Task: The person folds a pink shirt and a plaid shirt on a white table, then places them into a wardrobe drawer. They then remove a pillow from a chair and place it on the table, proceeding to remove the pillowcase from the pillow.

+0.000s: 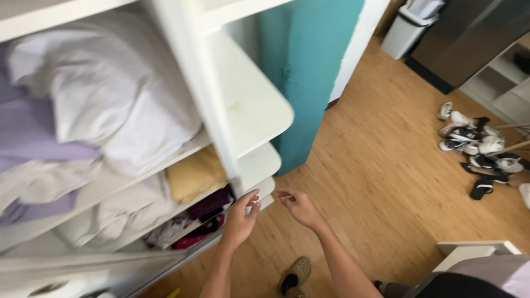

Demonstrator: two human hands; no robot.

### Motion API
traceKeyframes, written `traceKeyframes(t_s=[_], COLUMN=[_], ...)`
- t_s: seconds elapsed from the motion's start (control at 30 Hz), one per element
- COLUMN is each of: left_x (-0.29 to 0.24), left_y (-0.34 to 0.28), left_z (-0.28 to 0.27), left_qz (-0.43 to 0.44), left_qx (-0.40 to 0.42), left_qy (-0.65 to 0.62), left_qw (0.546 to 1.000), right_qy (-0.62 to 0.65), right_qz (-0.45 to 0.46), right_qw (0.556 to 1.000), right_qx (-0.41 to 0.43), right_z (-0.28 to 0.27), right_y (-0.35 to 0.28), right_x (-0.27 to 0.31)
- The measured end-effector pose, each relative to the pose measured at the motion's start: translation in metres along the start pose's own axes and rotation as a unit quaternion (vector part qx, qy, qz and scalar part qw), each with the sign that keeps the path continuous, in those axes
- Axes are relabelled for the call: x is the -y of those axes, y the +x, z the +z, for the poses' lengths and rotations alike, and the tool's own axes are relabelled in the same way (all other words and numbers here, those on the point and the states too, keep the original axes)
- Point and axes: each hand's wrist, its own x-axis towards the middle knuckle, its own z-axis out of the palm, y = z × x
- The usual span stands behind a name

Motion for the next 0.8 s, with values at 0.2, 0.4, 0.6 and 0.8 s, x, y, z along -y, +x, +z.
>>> traceKeyframes(t_s=[0.2, 0.4, 0.6, 0.8], left_x=[-0.040, -0.085, -0.110, -0.155], left_y=[0.082, 0.141, 0.205, 0.265], left_z=[0.087, 0.161, 0.220, 0.259], left_qz=[0.056, 0.091, 0.135, 0.133], left_qx=[0.031, 0.065, 0.105, 0.166], left_qy=[0.000, -0.010, 0.007, -0.003], left_qw=[0.998, 0.994, 0.985, 0.977], right_qy=[-0.017, -0.025, 0.000, 0.006], right_qz=[0.013, 0.006, 0.014, 0.062], right_qw=[0.999, 0.995, 0.989, 0.979], right_qx=[-0.040, -0.093, -0.147, -0.193], right_z=[-0.113, -0.209, -0.282, -0.342], right_y=[0.034, 0.055, 0.073, 0.102], right_x=[-0.010, -0.031, -0.041, -0.059])
